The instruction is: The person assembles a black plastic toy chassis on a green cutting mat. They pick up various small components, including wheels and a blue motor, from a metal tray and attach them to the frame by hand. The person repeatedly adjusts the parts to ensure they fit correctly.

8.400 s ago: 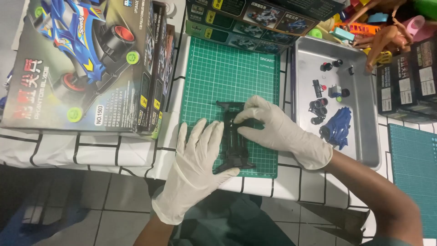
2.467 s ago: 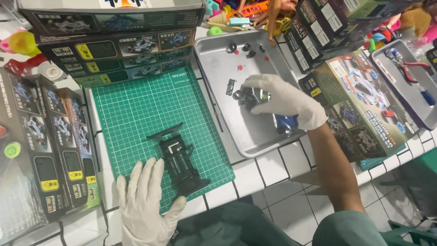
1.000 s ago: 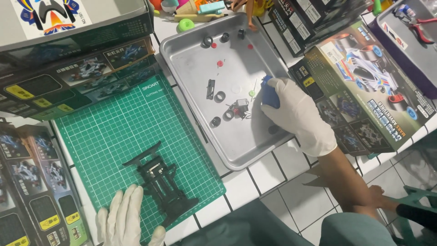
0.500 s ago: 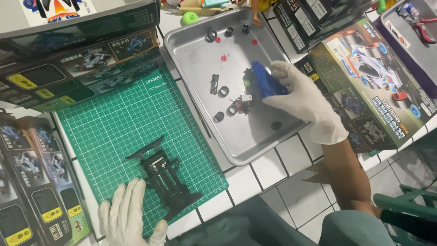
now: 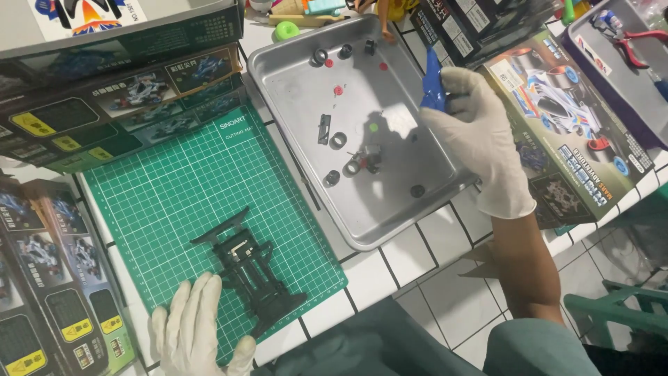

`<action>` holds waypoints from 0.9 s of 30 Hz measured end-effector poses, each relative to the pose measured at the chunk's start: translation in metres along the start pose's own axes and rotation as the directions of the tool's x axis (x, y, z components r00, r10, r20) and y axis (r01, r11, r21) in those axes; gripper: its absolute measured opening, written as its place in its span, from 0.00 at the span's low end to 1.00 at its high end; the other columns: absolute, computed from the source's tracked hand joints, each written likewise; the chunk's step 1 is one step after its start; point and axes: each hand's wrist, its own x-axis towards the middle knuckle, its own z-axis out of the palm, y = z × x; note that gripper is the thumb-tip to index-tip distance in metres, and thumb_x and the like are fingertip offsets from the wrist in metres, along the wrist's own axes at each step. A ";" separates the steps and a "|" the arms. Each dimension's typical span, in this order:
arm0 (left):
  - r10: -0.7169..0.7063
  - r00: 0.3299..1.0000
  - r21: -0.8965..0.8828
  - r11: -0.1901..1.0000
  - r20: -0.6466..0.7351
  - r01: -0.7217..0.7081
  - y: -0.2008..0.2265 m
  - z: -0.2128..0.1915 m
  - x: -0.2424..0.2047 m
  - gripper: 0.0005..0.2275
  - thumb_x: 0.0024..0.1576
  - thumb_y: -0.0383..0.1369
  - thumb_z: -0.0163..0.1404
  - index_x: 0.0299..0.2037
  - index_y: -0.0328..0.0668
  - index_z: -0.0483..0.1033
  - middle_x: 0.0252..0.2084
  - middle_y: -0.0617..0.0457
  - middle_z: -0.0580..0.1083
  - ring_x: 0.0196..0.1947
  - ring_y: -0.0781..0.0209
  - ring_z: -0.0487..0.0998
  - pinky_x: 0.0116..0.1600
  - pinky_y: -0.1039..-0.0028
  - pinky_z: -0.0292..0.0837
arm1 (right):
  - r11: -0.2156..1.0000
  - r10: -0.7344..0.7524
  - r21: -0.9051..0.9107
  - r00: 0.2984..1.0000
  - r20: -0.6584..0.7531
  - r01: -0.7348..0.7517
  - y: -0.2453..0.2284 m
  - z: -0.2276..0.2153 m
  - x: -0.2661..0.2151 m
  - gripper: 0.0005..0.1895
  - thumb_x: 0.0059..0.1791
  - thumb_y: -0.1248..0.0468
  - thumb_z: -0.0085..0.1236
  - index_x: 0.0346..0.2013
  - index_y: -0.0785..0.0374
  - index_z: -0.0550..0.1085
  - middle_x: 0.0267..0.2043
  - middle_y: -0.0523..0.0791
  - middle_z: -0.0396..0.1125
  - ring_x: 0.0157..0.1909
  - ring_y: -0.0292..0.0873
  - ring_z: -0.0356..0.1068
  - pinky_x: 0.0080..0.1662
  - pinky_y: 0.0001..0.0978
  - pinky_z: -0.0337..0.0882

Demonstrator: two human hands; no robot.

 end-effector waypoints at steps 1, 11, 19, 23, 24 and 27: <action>0.000 1.000 0.000 1.000 -0.001 0.000 0.000 0.000 0.000 0.41 0.57 0.62 0.23 0.63 0.37 0.74 0.62 0.44 0.77 0.65 0.35 0.76 0.62 0.51 0.64 | 1.000 -0.001 0.000 1.000 -0.001 0.001 0.004 0.005 0.000 0.25 0.47 0.65 0.59 0.59 0.56 0.68 0.51 0.42 0.70 0.46 0.35 0.71 0.54 0.24 0.76; 0.063 0.995 0.024 0.998 -0.080 -0.061 0.003 0.001 0.006 0.40 0.59 0.60 0.23 0.59 0.33 0.77 0.58 0.43 0.79 0.60 0.38 0.78 0.56 0.55 0.65 | 0.481 -0.448 -0.408 0.618 0.646 0.776 0.043 0.037 0.017 0.16 0.48 0.65 0.59 0.50 0.48 0.75 0.47 0.43 0.72 0.47 0.50 0.70 0.48 0.47 0.70; 0.031 0.999 -0.034 0.999 -0.044 -0.033 0.003 -0.002 0.002 0.39 0.59 0.60 0.23 0.62 0.34 0.74 0.62 0.44 0.77 0.65 0.38 0.75 0.61 0.53 0.64 | 0.797 -0.255 -0.385 0.838 0.483 0.465 0.046 0.021 0.024 0.12 0.52 0.64 0.56 0.49 0.53 0.78 0.48 0.41 0.70 0.44 0.40 0.72 0.51 0.33 0.72; 0.013 0.998 -0.004 1.000 -0.059 -0.013 0.001 0.002 0.001 0.40 0.59 0.61 0.23 0.62 0.37 0.74 0.62 0.46 0.77 0.65 0.39 0.76 0.64 0.50 0.64 | 0.908 -0.209 -0.235 0.861 0.464 0.348 0.040 0.006 0.009 0.10 0.51 0.71 0.55 0.42 0.53 0.78 0.45 0.39 0.72 0.43 0.35 0.72 0.52 0.26 0.73; 0.046 0.996 0.016 0.999 -0.076 -0.045 -0.002 0.004 0.002 0.40 0.59 0.61 0.23 0.60 0.35 0.76 0.60 0.44 0.78 0.61 0.38 0.78 0.60 0.51 0.66 | 0.922 -0.204 -0.202 0.859 0.469 0.330 0.038 0.005 0.004 0.10 0.50 0.74 0.55 0.39 0.54 0.77 0.44 0.39 0.72 0.42 0.35 0.71 0.51 0.25 0.73; 0.050 0.995 -0.007 0.999 -0.090 -0.051 -0.003 0.005 0.001 0.39 0.59 0.60 0.25 0.61 0.36 0.75 0.60 0.44 0.78 0.62 0.38 0.77 0.60 0.50 0.66 | 0.915 0.133 -0.402 0.906 0.403 0.045 0.019 0.007 -0.003 0.11 0.53 0.66 0.52 0.45 0.50 0.80 0.42 0.36 0.77 0.43 0.32 0.74 0.51 0.23 0.72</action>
